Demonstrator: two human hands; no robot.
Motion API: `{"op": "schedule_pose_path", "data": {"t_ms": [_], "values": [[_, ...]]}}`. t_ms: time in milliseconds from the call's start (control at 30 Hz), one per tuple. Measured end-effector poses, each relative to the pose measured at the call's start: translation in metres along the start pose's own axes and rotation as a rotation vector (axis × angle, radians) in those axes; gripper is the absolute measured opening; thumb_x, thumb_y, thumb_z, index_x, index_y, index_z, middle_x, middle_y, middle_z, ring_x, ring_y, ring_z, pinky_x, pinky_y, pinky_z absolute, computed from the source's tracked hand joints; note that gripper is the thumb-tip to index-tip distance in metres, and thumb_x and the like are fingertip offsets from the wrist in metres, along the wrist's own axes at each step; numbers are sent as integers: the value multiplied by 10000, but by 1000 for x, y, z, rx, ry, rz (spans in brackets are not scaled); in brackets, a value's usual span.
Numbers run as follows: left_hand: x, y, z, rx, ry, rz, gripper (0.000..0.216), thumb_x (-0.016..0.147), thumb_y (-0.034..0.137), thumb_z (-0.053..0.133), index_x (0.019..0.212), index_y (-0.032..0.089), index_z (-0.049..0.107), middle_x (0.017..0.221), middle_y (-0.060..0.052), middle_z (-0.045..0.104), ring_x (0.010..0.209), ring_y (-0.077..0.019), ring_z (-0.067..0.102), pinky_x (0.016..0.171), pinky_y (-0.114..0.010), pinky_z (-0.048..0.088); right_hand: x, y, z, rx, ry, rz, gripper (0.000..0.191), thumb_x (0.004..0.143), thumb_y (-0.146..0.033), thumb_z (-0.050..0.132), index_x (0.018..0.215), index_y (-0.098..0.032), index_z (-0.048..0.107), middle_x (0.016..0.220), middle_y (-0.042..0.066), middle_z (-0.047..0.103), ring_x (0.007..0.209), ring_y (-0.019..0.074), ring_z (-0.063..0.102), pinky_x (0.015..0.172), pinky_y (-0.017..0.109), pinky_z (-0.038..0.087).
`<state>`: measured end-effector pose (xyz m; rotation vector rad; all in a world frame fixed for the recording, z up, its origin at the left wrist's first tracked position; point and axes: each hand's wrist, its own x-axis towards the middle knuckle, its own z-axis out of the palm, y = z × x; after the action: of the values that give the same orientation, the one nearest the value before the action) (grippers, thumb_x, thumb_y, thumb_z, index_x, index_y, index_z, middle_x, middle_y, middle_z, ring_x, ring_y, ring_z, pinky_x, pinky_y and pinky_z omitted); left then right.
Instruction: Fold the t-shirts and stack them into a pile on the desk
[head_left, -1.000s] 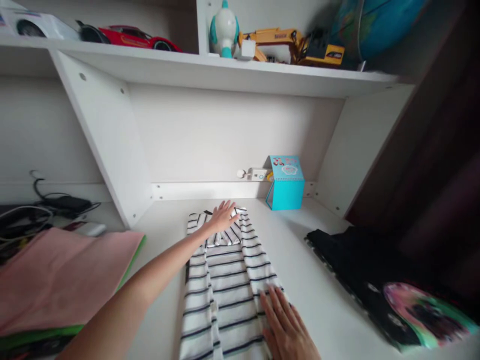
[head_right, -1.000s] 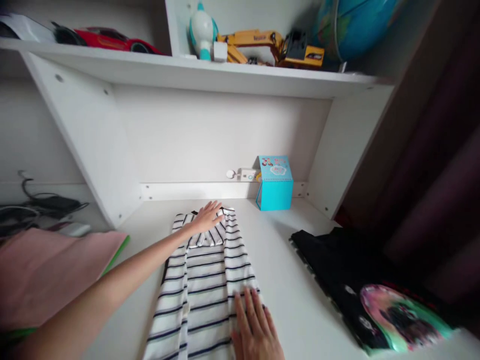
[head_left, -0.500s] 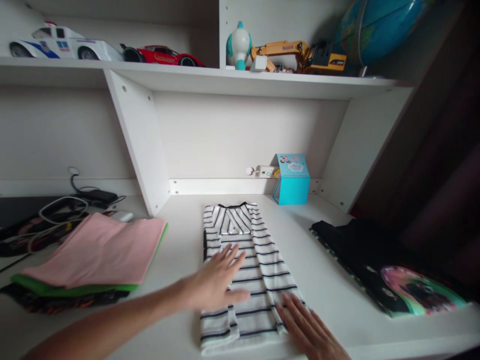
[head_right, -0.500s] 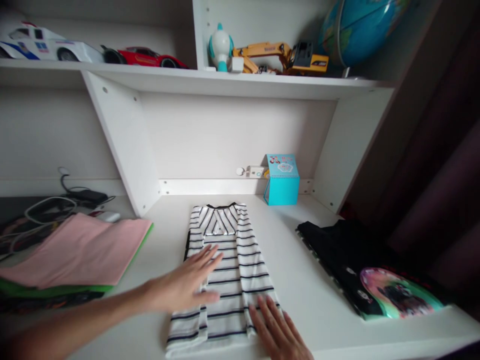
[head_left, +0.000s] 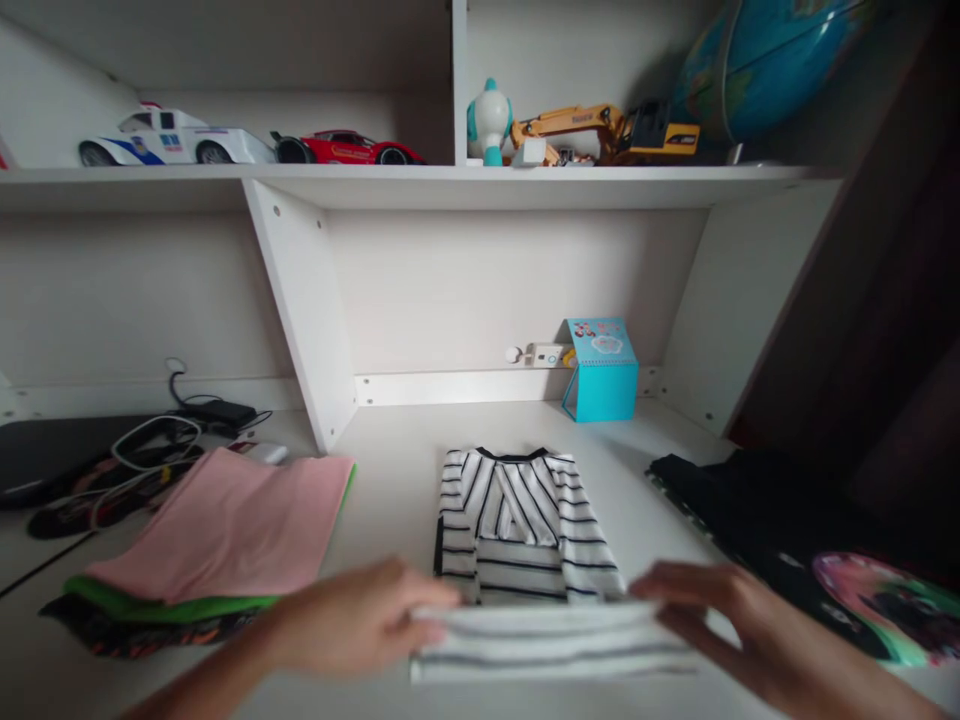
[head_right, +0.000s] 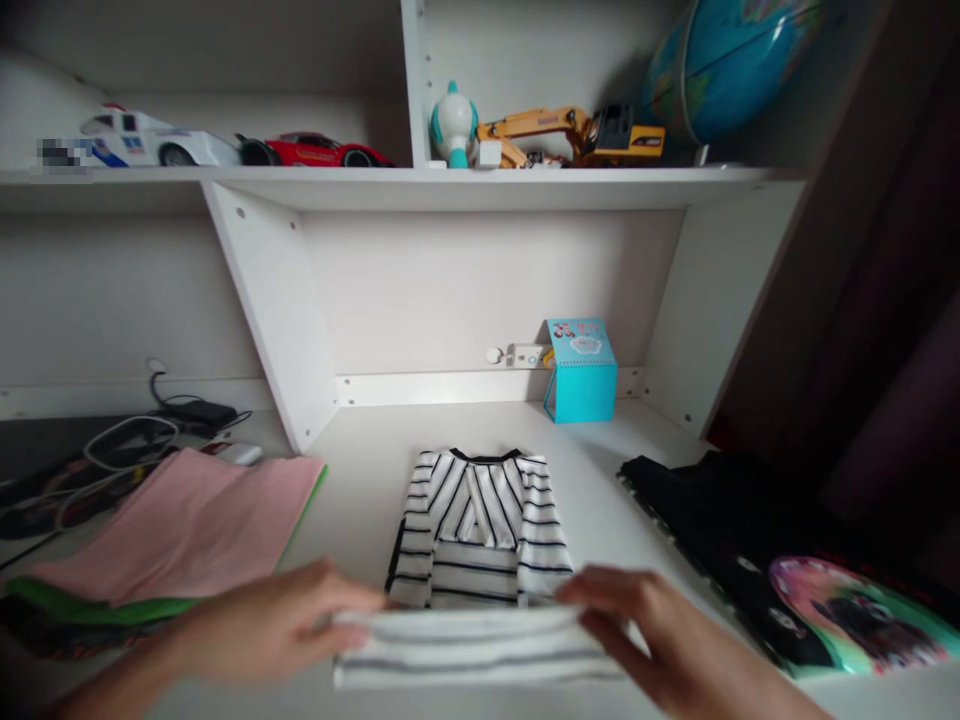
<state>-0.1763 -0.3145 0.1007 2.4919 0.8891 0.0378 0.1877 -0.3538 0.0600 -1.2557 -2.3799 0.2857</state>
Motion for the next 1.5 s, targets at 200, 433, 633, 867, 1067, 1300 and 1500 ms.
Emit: {"op": "schedule_pose_path", "data": {"t_ms": [200, 433, 633, 867, 1067, 1300, 1500], "values": [[144, -102, -62, -197, -22, -269, 200, 657, 342, 577, 628, 175, 471, 574, 48, 440, 571, -113, 439, 522, -200, 371, 166, 75, -5, 17, -308, 324, 125, 853, -231, 571, 893, -127, 627, 847, 20, 642, 807, 152, 602, 738, 286, 488], [195, -159, -55, -103, 55, -344, 160, 565, 271, 582, 547, 185, 449, 525, 58, 418, 598, -133, 471, 573, -221, 398, 198, 141, 39, -37, -315, 464, 264, 883, -334, 558, 1057, -137, 588, 1052, 40, 607, 887, 165, 604, 754, 339, 518], [197, -169, -50, -47, 43, -463, 117, 521, 239, 625, 591, 179, 553, 598, 21, 559, 626, -171, 541, 552, -241, 428, 191, 150, 61, -124, -232, 537, 319, 889, -325, 552, 1160, -158, 535, 1162, 69, 560, 1005, 192, 571, 846, 408, 488], [191, -155, -49, -60, 115, -510, 252, 527, 178, 641, 777, 141, 638, 716, -20, 653, 617, -173, 598, 565, -240, 452, 196, 129, 38, -157, -209, 566, 271, 880, -344, 561, 1053, -137, 589, 1043, 35, 608, 871, 163, 607, 738, 330, 521], [161, -102, -105, -110, 455, -229, 440, 663, 215, 581, 1093, 124, 586, 1007, -46, 644, 903, -183, 585, 771, -242, 448, 169, 79, -54, -252, 213, 399, 193, 857, -212, 547, 1032, -139, 580, 987, 52, 617, 895, 168, 589, 813, 300, 454], [101, -80, -57, 137, 515, 48, 431, 612, -5, 424, 957, 181, 605, 1069, -55, 576, 1032, -177, 536, 921, -273, 403, 49, 13, -19, -189, 241, 53, 184, 828, -217, 488, 991, -204, 572, 947, 57, 600, 845, 174, 607, 727, 261, 472], [74, -35, 27, 181, 150, 2, 585, 775, 148, 522, 1331, 280, 399, 1479, -70, 266, 1319, -261, 314, 1052, -385, 314, 32, 20, 17, 18, -79, 110, 270, 925, -378, 424, 1108, -256, 580, 1159, 39, 599, 1057, 163, 570, 922, 276, 441]]}}
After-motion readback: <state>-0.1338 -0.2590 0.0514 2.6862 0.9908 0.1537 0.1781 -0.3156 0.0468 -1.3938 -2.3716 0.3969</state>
